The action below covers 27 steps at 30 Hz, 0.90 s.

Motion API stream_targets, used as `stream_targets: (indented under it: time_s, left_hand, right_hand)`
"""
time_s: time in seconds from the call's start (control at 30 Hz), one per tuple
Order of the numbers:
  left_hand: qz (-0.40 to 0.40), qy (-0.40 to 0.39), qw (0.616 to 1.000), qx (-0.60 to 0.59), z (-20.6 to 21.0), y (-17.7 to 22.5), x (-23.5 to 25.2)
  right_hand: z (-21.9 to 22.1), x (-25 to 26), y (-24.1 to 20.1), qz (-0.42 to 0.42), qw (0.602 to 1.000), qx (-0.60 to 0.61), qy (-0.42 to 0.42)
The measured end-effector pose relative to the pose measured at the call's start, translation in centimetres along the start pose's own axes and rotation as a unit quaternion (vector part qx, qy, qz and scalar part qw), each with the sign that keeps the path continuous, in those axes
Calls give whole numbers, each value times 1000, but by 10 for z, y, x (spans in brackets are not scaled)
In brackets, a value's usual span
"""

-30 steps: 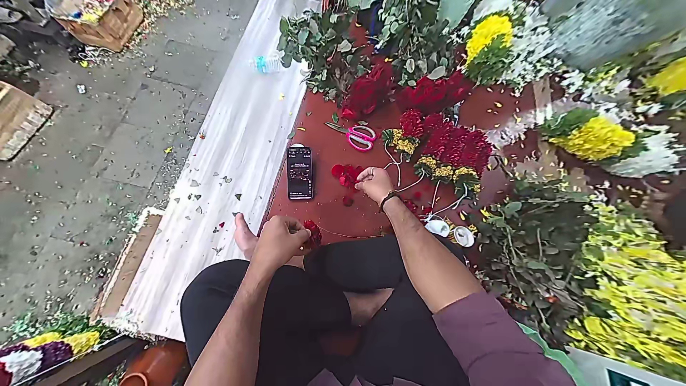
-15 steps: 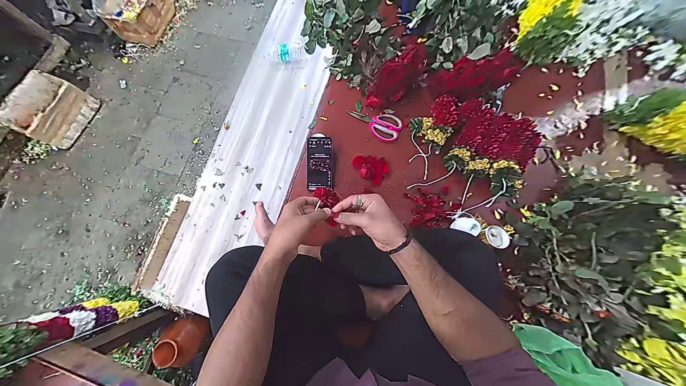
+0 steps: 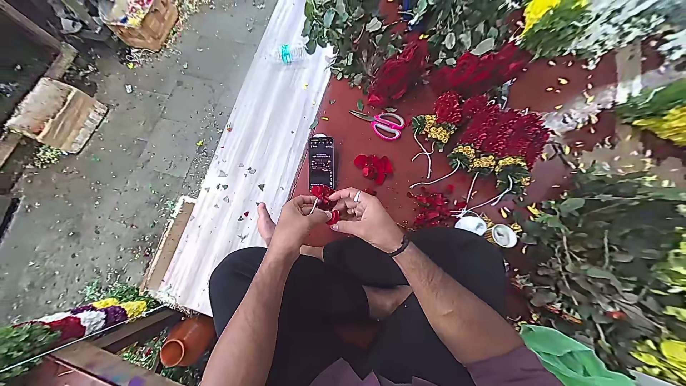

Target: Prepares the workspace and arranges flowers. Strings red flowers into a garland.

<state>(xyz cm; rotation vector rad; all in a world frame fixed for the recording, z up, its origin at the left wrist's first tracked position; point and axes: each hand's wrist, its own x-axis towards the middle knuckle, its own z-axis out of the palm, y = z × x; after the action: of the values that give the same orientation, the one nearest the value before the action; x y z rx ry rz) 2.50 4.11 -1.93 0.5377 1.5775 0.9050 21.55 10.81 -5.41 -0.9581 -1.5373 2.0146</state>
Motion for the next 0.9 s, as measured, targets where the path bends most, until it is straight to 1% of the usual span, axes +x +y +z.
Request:
stream_targets:
  time_s: [0.1,0.33,0.47,0.57,0.63,0.77,0.9]
  left_hand:
    - [15,13,1000,5,1,0,0]
    - [17,-22,999,21,-3,1,2]
    - [13,-13,998,65,-2,0,2]
    - [31,-25,992,120,0,0,1]
    - [51,-42,990,124,2,1,0]
    - [78,-44,987,135,1,-2,1]
    - [72,-12,986,148,0,-5,2]
  right_hand:
    - [9,0,6,-5,998,17,67]
    - [11,0,8,39,988,112,100]
    - [12,-1,1,64,977,145,143]
    - [13,0,1,80,973,132,173]
    - [14,0,4,88,971,114,190]
    - [16,1,5,104,970,106,190]
    - [10,2,7,153,978,38,136]
